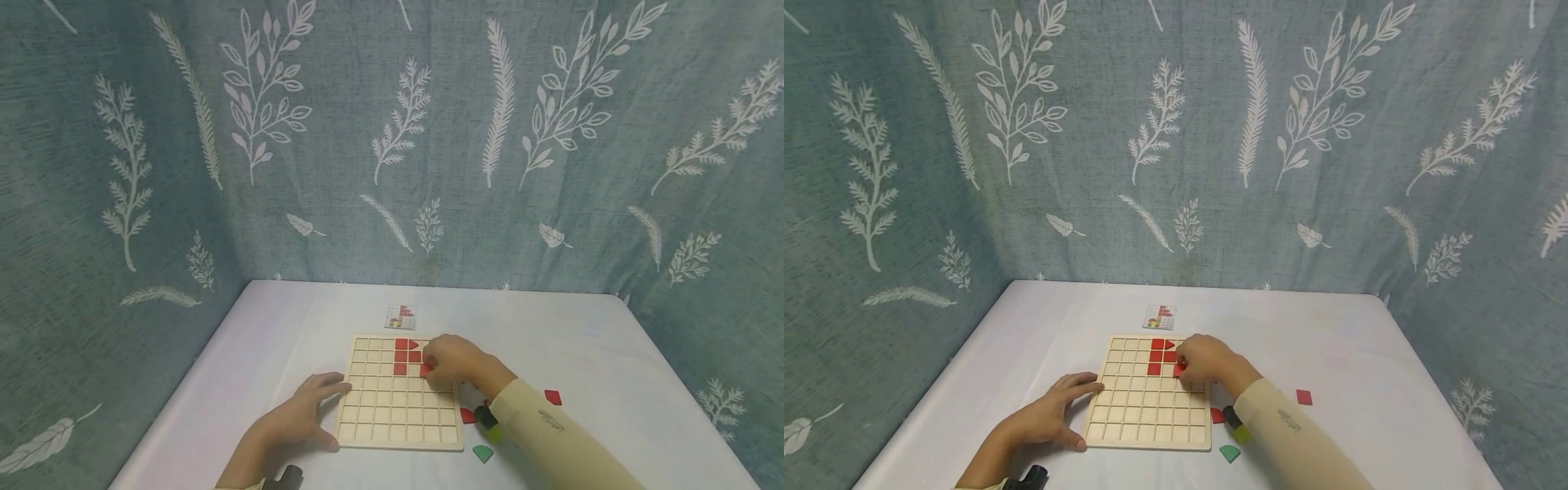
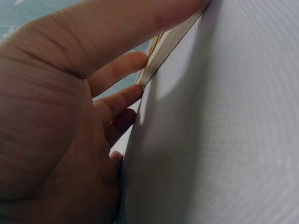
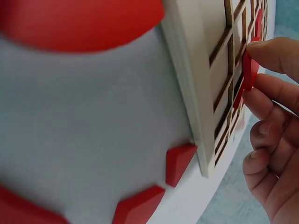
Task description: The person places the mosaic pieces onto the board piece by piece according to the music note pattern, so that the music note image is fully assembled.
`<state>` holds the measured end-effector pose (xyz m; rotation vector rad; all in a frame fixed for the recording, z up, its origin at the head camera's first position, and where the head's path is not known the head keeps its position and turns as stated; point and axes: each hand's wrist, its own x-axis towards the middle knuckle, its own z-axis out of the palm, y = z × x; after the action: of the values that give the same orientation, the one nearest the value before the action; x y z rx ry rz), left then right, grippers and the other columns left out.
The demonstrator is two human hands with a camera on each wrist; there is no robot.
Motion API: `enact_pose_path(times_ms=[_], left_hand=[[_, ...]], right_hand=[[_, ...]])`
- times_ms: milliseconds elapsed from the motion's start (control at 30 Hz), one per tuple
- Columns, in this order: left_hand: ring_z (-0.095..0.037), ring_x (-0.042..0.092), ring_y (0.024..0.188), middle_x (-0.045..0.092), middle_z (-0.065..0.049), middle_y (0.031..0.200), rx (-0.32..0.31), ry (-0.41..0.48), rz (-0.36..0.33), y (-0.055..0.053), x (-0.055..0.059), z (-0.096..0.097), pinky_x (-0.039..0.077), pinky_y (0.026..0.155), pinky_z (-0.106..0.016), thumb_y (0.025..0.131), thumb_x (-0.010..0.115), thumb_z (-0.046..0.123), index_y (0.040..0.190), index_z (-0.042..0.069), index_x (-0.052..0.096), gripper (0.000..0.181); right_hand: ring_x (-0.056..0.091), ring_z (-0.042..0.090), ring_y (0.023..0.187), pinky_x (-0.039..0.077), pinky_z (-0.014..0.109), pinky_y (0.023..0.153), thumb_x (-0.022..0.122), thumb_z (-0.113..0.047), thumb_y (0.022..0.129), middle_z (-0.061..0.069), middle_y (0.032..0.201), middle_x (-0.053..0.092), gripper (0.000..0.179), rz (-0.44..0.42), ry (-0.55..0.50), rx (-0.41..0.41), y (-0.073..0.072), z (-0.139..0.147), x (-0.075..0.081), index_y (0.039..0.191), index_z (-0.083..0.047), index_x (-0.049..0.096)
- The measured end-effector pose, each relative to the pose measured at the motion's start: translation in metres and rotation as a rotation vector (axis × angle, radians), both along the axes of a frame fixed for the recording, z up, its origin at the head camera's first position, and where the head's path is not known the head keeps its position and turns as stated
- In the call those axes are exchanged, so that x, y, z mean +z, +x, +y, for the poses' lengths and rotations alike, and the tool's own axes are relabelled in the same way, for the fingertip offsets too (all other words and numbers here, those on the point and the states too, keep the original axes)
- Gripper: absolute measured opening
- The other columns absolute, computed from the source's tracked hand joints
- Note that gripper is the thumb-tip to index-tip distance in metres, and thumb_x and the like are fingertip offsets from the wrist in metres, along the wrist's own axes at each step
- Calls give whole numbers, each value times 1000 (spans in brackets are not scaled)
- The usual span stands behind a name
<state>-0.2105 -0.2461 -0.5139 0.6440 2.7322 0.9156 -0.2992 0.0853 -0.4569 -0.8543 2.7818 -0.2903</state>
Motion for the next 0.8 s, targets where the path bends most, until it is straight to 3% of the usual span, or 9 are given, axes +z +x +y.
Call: enact_pose_path(times_ms=[333,633,800], left_hand=[[-38,23,140,32,-9,152,18,6,-24,0,3,2,24,108,-64,50,88,54,141,23,51,103],[-38,23,140,33,-7,151,10,12,-12,0,3,2,23,108,-64,50,88,53,141,21,52,103],[-37,23,140,33,-7,151,6,16,-12,2,5,2,23,108,-64,50,88,52,141,21,51,103]], right_hand=[[50,12,71,47,29,68,75,-29,81,-11,74,54,12,39,5,36,-6,-13,-7,80,-22,65],[49,11,71,48,30,70,75,-29,84,-11,78,55,14,74,-3,73,-1,-18,-6,88,-17,69],[49,10,70,49,30,70,74,-29,84,-11,77,55,13,122,19,96,0,-19,-11,82,-19,67]])
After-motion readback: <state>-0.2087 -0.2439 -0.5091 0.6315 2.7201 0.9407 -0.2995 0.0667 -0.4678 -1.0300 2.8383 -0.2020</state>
